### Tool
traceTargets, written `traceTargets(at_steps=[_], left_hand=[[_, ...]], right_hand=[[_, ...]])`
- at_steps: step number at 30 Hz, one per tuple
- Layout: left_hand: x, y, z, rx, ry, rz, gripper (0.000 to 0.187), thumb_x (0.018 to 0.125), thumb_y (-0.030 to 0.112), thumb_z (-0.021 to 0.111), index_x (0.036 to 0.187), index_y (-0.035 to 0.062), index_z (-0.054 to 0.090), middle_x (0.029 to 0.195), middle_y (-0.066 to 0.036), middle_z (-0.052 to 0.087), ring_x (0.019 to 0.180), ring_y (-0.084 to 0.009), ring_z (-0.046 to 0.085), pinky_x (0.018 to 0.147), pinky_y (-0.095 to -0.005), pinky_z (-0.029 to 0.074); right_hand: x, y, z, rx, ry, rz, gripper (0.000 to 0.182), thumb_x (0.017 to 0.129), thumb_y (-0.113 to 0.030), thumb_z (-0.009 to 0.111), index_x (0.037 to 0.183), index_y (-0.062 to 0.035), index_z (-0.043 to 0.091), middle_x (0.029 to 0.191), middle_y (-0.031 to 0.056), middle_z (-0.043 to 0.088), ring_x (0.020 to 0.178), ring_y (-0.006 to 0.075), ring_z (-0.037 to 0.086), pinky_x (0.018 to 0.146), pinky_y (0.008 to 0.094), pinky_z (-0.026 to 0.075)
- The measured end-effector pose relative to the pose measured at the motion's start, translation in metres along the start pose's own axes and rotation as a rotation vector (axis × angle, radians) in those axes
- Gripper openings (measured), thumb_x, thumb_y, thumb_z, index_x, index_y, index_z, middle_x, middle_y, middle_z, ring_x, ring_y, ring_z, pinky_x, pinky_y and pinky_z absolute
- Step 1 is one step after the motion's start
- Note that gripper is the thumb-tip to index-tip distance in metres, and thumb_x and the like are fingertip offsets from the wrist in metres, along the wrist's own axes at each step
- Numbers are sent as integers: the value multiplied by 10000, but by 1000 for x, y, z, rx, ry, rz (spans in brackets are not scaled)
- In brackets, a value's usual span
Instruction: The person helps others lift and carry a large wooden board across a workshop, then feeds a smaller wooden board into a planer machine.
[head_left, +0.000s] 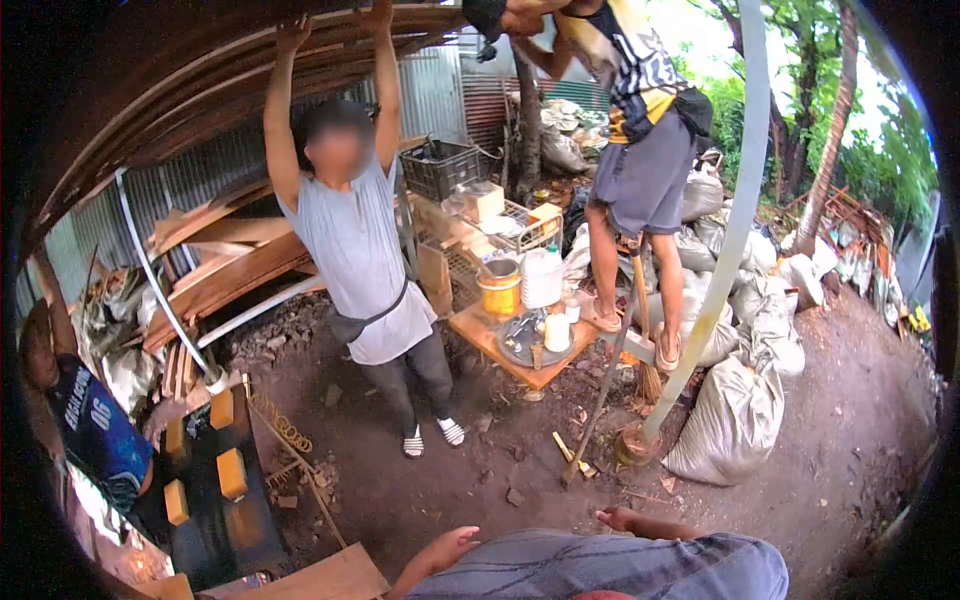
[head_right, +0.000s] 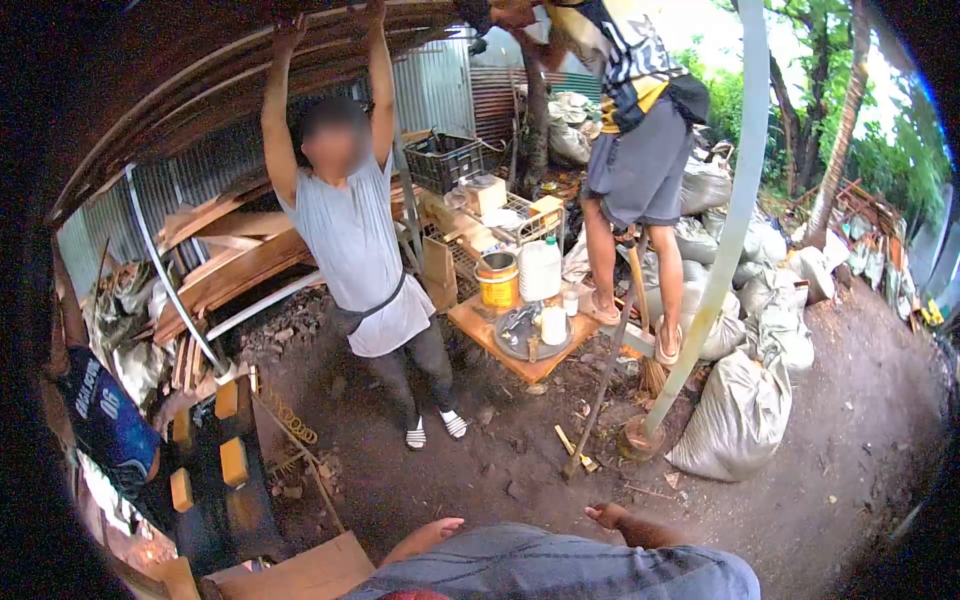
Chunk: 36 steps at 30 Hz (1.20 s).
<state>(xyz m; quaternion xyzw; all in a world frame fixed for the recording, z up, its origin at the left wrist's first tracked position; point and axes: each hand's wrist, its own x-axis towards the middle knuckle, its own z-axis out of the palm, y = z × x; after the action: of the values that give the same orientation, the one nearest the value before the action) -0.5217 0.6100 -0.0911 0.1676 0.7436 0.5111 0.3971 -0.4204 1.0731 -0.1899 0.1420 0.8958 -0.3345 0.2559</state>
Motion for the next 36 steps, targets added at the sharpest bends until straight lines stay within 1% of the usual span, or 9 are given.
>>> traceTargets(at_steps=[3,8,12,18,23,25,31,34,36], left_hand=[[-2,23,-5,88,-6,-13,516,886,286,592,1325,67,430,1287,-188,503,1183,-269,494,955,-354,413],[-3,29,-7,187,10,-44,530,888,303,584,1334,66,422,1295,-188,496,1187,-271,491,956,-354,409],[6,0,-7,76,-70,8,525,895,289,575,1340,64,412,1304,-197,484,1195,-269,483,962,-354,403],[-10,34,-5,49,-87,-30,509,901,268,570,1342,70,410,1312,-197,476,1196,-273,479,961,-358,402],[4,-6,-10,97,-114,22,521,900,262,574,1351,69,398,1317,-200,468,1194,-263,477,961,-359,403],[4,3,-13,130,-119,12,538,896,283,578,1350,58,396,1319,-208,463,1198,-262,474,961,-361,403],[0,17,-9,-16,-108,4,582,876,342,598,1344,53,407,1313,-218,467,1191,-276,479,963,-362,402],[-5,28,-15,217,-59,-6,601,866,348,609,1345,48,406,1312,-218,468,1176,-277,492,955,-361,409],[-19,40,-15,187,-19,-53,599,865,347,610,1344,47,408,1310,-216,470,1168,-275,500,951,-359,413]], right_hand=[[-20,-25,-6,53,20,-8,670,898,-607,351,1186,-43,567,1178,217,574,1146,355,515,971,421,390],[-18,-12,6,69,40,39,652,889,-603,379,1175,-52,576,1169,206,583,1138,358,520,954,420,400],[-20,-7,6,-10,10,115,659,884,-603,386,1154,-37,587,1146,216,593,1129,371,524,937,418,411],[-32,-1,20,41,73,93,668,890,-612,375,1186,-46,572,1150,215,592,1152,343,516,957,431,394],[-42,-10,26,63,51,135,704,878,-641,344,1168,-44,582,1153,219,587,1133,374,522,946,422,404],[-35,-8,27,94,37,66,699,879,-639,345,1163,-47,584,1143,220,591,1123,380,527,936,425,408],[-30,-1,31,90,41,125,680,886,-620,353,1152,-39,584,1137,214,595,1119,380,527,937,429,407],[-25,2,28,88,55,141,661,887,-614,358,1148,-52,590,1152,210,589,1128,376,521,939,432,406],[-25,4,30,78,26,138,653,887,-613,361,1145,-61,594,1159,208,585,1131,373,520,937,434,407]])
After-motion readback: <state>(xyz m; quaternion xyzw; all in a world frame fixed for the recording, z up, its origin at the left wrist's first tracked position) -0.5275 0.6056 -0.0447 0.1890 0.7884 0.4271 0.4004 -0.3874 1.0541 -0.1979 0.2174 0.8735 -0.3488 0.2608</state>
